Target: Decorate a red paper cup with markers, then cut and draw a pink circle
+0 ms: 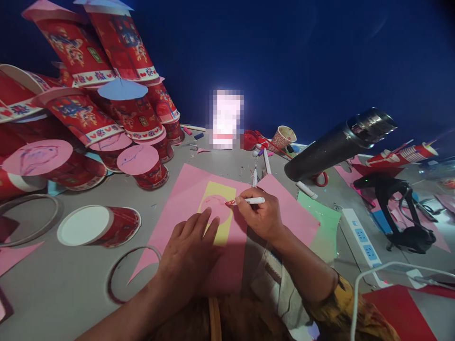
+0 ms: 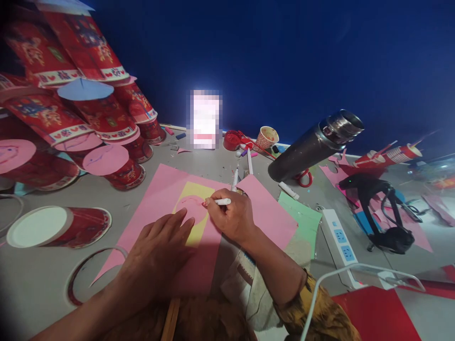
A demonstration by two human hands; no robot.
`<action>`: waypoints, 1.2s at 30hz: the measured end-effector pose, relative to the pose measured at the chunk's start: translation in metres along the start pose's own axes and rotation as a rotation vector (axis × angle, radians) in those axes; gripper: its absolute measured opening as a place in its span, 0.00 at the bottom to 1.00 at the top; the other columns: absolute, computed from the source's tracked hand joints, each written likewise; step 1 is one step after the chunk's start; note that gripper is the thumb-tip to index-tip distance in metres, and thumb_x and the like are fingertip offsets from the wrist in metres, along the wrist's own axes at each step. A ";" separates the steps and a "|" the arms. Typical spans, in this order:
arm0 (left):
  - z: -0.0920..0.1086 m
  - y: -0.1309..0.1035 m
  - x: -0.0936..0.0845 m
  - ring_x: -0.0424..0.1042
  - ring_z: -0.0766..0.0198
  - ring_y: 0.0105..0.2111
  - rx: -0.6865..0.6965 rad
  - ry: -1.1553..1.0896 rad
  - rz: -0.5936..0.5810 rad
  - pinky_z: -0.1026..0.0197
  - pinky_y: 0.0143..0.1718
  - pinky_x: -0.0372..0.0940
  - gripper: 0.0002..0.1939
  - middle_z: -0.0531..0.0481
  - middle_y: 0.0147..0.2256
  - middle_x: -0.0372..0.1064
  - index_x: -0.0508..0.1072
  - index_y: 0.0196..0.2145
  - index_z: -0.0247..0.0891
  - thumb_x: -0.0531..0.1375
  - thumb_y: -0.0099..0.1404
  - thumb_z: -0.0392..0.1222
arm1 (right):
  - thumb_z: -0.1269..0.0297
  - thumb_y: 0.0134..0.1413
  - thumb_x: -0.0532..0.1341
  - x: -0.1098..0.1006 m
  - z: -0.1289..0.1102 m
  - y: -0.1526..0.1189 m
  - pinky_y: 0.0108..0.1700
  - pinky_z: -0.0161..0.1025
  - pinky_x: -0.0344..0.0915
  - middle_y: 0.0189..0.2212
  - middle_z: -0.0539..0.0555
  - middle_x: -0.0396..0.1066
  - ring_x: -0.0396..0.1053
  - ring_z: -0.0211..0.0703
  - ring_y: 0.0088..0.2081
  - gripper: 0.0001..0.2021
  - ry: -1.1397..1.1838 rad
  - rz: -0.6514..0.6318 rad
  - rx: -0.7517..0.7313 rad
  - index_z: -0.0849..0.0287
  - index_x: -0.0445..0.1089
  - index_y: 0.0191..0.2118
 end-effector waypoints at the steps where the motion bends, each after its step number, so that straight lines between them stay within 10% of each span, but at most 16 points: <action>1: 0.000 0.000 0.000 0.75 0.41 0.57 0.000 -0.001 0.003 0.44 0.51 0.72 0.25 0.33 0.63 0.73 0.77 0.59 0.36 0.69 0.64 0.40 | 0.61 0.65 0.61 0.000 0.001 0.000 0.30 0.34 0.64 0.24 0.50 0.78 0.72 0.38 0.24 0.12 -0.016 -0.007 -0.006 0.54 0.74 0.28; 36: 0.002 -0.001 -0.003 0.73 0.43 0.57 -0.004 -0.062 0.042 0.45 0.52 0.71 0.26 0.34 0.62 0.73 0.75 0.59 0.34 0.66 0.63 0.33 | 0.59 0.67 0.65 0.023 -0.005 -0.005 0.40 0.37 0.78 0.34 0.55 0.84 0.82 0.45 0.34 0.08 0.200 -0.065 -0.065 0.55 0.81 0.40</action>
Point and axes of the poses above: each hand's wrist, its own y-axis towards the middle knuckle, its own x-axis out of the palm, z = x × y, the point moved 1 cm from there along y, towards the middle knuckle
